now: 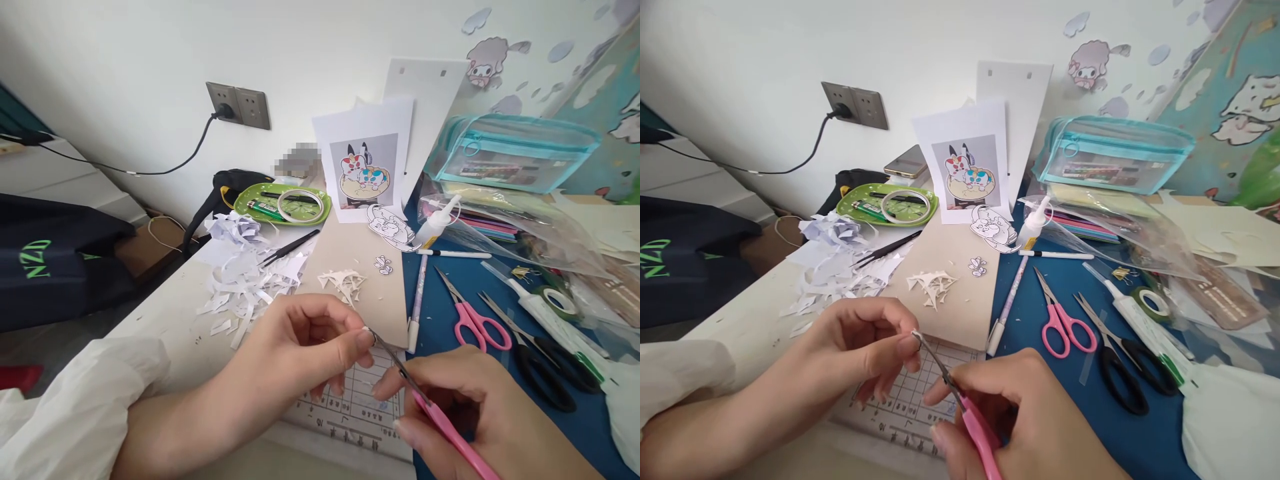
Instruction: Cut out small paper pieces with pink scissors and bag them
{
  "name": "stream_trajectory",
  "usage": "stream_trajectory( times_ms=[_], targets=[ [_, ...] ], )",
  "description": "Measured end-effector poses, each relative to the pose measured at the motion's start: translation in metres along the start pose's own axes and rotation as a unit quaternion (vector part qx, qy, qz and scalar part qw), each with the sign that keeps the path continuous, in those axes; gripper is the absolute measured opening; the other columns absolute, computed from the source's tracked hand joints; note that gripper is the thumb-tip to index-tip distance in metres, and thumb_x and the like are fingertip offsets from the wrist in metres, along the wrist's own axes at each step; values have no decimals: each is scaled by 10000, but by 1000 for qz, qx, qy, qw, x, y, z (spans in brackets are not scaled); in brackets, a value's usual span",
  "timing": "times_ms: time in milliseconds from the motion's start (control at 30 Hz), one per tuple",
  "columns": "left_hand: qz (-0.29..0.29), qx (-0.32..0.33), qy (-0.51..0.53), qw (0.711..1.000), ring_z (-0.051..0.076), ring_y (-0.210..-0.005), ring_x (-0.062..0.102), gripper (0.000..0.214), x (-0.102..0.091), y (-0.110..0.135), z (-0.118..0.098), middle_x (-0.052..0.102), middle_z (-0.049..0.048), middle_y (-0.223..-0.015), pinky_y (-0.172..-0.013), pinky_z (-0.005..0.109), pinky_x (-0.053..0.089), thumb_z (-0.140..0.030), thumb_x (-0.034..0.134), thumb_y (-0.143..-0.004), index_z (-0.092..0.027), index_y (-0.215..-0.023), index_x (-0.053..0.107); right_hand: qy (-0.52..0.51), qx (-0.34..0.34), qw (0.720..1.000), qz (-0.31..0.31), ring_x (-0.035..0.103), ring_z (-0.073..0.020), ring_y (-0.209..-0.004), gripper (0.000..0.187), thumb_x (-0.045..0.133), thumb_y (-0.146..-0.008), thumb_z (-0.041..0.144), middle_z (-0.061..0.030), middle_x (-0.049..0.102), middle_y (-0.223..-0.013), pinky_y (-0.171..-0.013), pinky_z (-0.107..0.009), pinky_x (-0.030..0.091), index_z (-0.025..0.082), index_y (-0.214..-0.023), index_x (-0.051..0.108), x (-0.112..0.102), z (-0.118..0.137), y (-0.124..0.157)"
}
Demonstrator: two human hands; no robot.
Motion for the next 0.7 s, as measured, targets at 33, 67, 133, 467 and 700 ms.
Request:
stream_trajectory(
  times_ms=[33, 67, 133, 467, 700],
  targets=[
    [0, 3, 1, 1000, 26, -427, 470, 156, 0, 0, 0, 607, -39, -589, -377, 94, 368, -273, 695, -774, -154, -704, 623, 6, -9, 1000, -6, 427, -132, -467, 169, 605, -691, 224, 15, 472, -501, -413, -210, 366, 219, -813, 721, -1, 2, 0],
    [2, 6, 3, 1000, 25, -424, 466, 151, 1, 0, -1, 590, -47, -567, -378, 90, 366, -268, 690, -779, -155, -703, 623, 15, -19, 1000, -11, 443, -143, -474, 150, 601, -696, 239, 6, 482, -502, -407, -213, 371, 222, -785, 721, -2, 4, 0],
    [9, 11, 8, 1000, 25, -417, 460, 146, 2, 1, -1, 552, -59, -519, -377, 86, 360, -255, 680, -787, -157, -697, 622, 47, -37, 998, -22, 471, -164, -491, 123, 595, -706, 269, -15, 505, -509, -394, -220, 372, 220, -712, 707, -5, 7, 1],
    [1, 18, 14, 1000, 25, -405, 441, 146, 2, 1, -5, 531, -64, -509, -372, 89, 352, -244, 681, -777, -160, -690, 600, 139, -49, 989, -11, 454, -140, -459, 156, 554, -740, 263, -2, 501, -512, -395, -212, 395, 205, -716, 696, -5, 16, 2],
    [1, 27, 17, 1000, 30, -417, 452, 147, 3, 0, -4, 526, -62, -520, -371, 89, 356, -231, 669, -782, -157, -684, 589, 240, -115, 964, -27, 394, -81, -413, 153, 526, -739, 161, 39, 446, -476, -357, -145, 331, 182, -596, 577, -6, 32, 2]
  ],
)
Point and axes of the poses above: each hand's wrist, its own y-axis away from the middle knuckle, its own x-axis out of the palm, z = x × y, the point moved 10 cm from there along -y, towards the middle knuckle
